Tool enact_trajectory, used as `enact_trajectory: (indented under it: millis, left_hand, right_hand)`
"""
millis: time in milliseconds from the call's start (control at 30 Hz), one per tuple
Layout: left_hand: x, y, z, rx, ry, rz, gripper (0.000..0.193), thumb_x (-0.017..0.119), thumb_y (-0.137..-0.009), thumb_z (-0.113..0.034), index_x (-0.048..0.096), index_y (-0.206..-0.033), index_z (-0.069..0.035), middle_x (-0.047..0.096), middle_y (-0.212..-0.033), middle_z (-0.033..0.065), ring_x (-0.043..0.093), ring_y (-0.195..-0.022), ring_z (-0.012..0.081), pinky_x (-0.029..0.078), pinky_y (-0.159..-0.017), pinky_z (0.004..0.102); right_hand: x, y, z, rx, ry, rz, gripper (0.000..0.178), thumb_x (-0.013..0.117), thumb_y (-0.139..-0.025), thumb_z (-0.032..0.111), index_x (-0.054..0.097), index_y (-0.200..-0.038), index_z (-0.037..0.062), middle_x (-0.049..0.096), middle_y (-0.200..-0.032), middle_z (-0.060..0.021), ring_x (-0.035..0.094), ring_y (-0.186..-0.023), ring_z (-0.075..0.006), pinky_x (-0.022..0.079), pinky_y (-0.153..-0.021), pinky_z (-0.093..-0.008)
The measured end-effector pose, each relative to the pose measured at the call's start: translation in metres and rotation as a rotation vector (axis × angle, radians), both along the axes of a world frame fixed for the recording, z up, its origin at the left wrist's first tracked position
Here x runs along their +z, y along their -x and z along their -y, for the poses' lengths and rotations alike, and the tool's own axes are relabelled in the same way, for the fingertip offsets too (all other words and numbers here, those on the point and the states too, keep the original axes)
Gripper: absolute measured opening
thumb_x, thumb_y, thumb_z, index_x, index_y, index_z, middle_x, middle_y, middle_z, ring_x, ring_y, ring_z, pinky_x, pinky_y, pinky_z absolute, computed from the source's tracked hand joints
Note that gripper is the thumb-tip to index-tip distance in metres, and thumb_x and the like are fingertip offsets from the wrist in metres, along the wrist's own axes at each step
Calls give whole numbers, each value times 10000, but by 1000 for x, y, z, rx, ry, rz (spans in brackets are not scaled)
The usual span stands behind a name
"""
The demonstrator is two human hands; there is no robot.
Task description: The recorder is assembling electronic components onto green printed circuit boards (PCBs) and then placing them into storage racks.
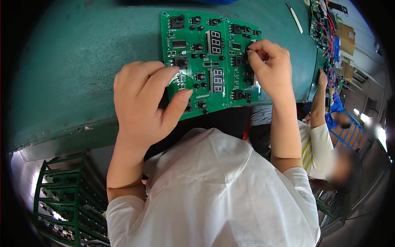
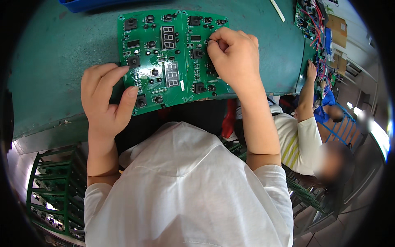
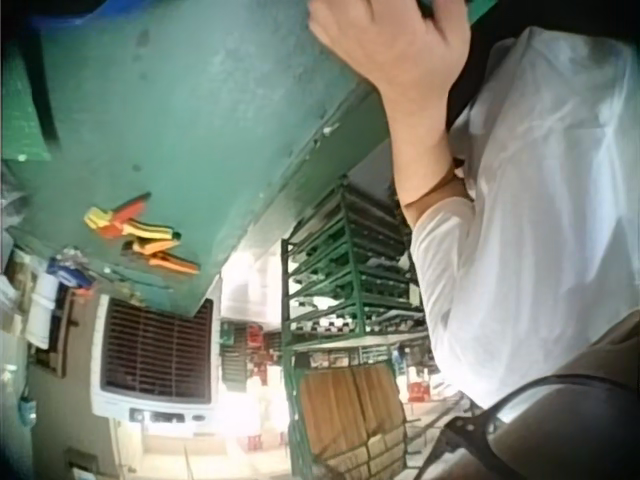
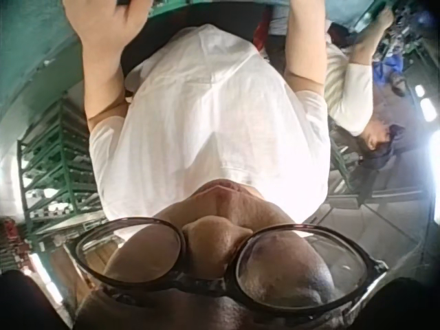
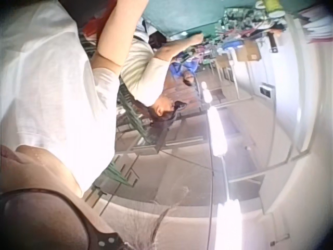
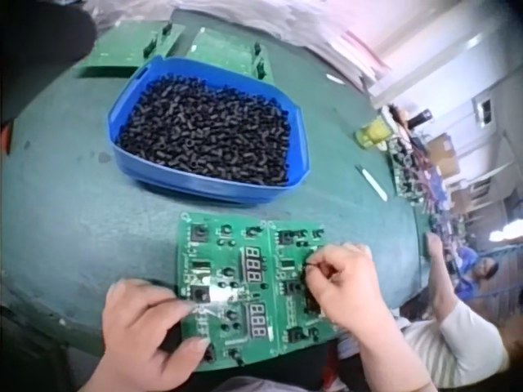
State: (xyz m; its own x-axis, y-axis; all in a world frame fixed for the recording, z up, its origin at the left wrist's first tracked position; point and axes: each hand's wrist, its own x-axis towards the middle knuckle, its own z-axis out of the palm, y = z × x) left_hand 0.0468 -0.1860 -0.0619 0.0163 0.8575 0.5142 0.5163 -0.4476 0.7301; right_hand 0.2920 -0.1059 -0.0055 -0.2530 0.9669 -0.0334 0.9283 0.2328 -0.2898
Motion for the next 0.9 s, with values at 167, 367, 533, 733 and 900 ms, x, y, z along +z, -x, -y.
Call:
enact_trajectory:
  millis: [167,367,533,733,900]
  left_hand:
    - [0,-2,-1,2,10,9,303,708,-728,-267,613,-931,-61,580,-887,73,538,-761,261,400,-669,365]
    - [-3,-2,1,8,12,23,307,711,-723,-256,610,-936,-59,579,-892,75,538,-766,261,398,-674,366]
    - [0,0,-2,8,10,27,305,713,-720,-246,609,-937,-58,577,-890,75,538,-767,262,398,-671,366]
    - [0,1,-1,4,19,42,303,712,-719,-235,607,-940,-55,577,-891,76,537,-764,263,396,-668,368]
    - [1,1,0,-1,21,41,296,708,-721,-230,606,-940,-58,577,-894,76,537,-765,262,395,-671,369]
  right_hand:
    - [1,-7,-1,-40,68,-103,43,633,-734,90,647,-769,69,567,-595,-25,544,-592,-202,404,-727,-334]
    - [6,-8,-2,94,52,-66,80,611,-772,-6,624,-846,-34,573,-605,-47,486,-539,-79,386,-501,-233]
    - [6,1,-5,16,90,-6,90,600,-748,65,648,-810,21,587,-592,-72,565,-553,-235,444,-643,-343]
    - [10,-3,-5,-72,196,-230,96,592,-805,16,639,-878,-24,572,-621,-27,500,-586,-66,401,-536,-233]
    - [12,-3,-7,-23,213,-124,69,601,-810,22,634,-853,-22,562,-614,-26,487,-571,-72,385,-518,-235]
